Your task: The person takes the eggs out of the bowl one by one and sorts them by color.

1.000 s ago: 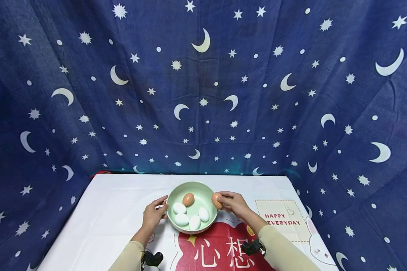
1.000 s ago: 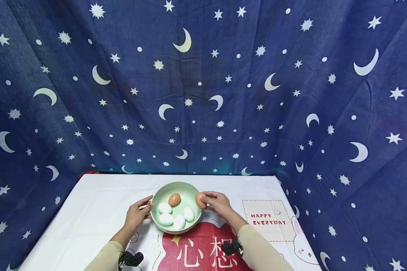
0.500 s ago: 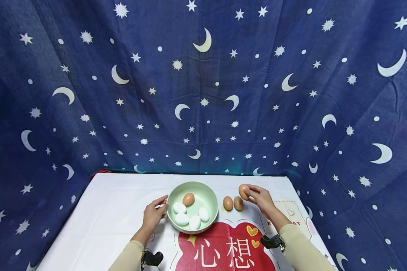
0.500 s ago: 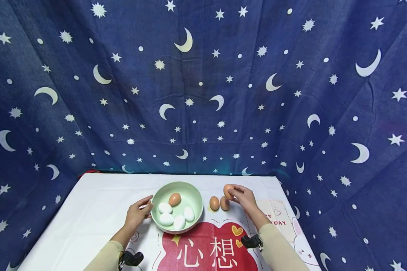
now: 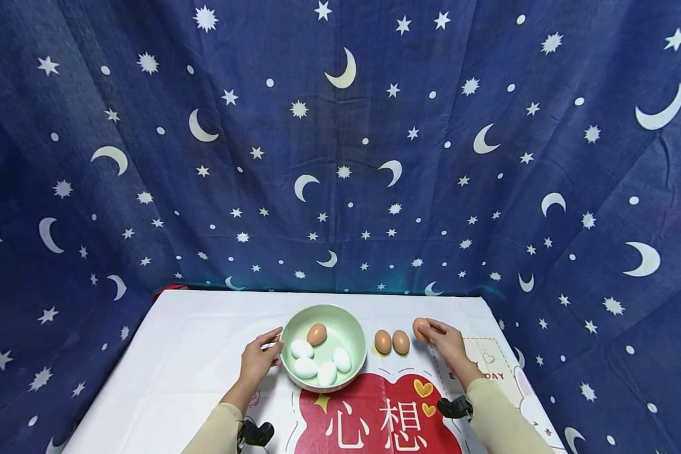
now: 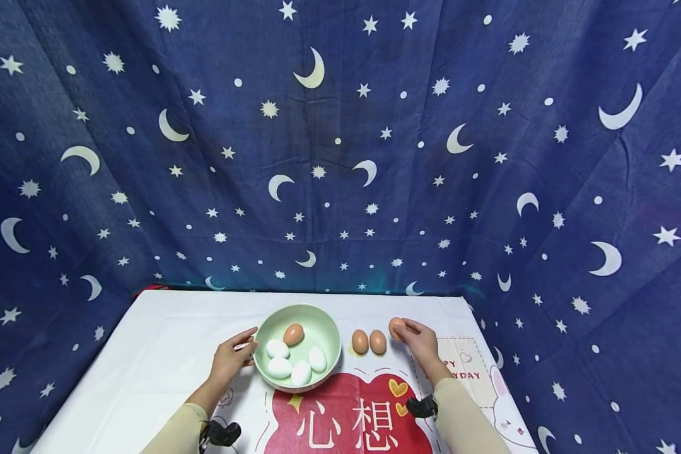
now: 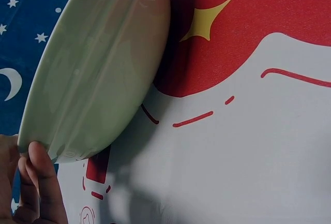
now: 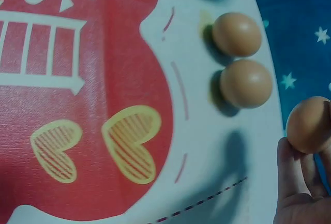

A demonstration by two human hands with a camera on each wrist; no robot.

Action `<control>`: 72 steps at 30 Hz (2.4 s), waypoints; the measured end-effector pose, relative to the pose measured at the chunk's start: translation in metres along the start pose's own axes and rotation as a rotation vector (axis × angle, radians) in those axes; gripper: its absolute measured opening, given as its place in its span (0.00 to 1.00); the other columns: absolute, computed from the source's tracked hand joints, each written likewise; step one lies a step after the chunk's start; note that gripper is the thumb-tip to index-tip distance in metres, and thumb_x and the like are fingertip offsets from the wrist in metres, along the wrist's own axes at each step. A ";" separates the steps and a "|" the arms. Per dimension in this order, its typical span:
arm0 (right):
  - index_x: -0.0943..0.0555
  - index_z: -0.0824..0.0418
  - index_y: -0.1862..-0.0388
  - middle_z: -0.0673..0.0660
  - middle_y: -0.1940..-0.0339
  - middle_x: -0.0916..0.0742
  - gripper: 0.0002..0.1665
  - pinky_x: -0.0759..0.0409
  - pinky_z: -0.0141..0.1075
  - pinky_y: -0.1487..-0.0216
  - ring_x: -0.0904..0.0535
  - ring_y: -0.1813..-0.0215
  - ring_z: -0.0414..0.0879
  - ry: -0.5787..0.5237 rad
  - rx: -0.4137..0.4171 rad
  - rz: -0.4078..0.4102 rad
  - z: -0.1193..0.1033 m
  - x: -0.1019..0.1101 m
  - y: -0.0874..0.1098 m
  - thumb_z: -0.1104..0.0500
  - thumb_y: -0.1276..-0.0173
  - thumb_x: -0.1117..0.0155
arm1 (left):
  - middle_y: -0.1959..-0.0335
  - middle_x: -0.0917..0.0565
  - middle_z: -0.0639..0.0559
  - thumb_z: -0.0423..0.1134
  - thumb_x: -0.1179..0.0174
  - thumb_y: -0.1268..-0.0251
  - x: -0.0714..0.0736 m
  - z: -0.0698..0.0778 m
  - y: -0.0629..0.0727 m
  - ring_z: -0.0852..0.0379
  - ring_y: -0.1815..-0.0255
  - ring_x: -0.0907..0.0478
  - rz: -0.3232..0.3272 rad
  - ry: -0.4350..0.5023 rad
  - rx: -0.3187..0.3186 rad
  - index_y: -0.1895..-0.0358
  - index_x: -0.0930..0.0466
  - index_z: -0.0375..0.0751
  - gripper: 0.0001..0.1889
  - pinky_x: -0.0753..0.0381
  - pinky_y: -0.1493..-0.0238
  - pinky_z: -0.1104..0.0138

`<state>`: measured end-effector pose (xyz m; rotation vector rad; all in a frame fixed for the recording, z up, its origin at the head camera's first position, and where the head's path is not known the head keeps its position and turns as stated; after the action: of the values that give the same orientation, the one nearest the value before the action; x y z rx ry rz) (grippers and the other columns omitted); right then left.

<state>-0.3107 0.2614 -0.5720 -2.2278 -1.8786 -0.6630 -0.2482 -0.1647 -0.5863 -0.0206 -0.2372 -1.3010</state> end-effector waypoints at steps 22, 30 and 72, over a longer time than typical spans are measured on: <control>0.24 0.70 0.37 0.70 0.37 0.22 0.36 0.28 0.54 0.31 0.30 0.33 0.63 0.035 -0.048 0.084 0.035 -0.018 -0.004 0.47 0.34 0.32 | 0.48 0.20 0.38 0.30 0.37 0.35 -0.001 0.001 0.002 0.59 0.66 0.19 -0.002 0.002 0.007 0.39 0.21 0.36 0.21 0.12 0.72 0.72; 0.22 0.70 0.39 0.69 0.44 0.17 0.32 0.19 0.50 0.40 0.21 0.41 0.62 0.040 -0.011 0.157 0.039 -0.023 -0.002 0.49 0.34 0.31 | 0.48 0.21 0.37 0.30 0.37 0.35 -0.002 0.001 0.002 0.59 0.66 0.18 -0.001 -0.001 0.000 0.39 0.21 0.36 0.21 0.11 0.72 0.71; 0.25 0.69 0.35 0.70 0.38 0.21 0.34 0.27 0.55 0.31 0.28 0.33 0.64 0.010 -0.057 0.122 0.033 -0.024 0.004 0.46 0.31 0.35 | 0.48 0.21 0.38 0.30 0.37 0.36 -0.001 -0.002 0.000 0.60 0.66 0.18 0.002 0.002 -0.007 0.39 0.21 0.36 0.21 0.11 0.71 0.69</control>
<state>-0.3019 0.2523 -0.6113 -2.3466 -1.7237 -0.7151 -0.2480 -0.1639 -0.5880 -0.0261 -0.2307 -1.2995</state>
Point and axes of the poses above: each hand's wrist, its own y-axis away from the middle knuckle, its own x-axis out of the back of the hand, z = x × y, the point moved 1 cm from there along -y, towards the middle knuckle
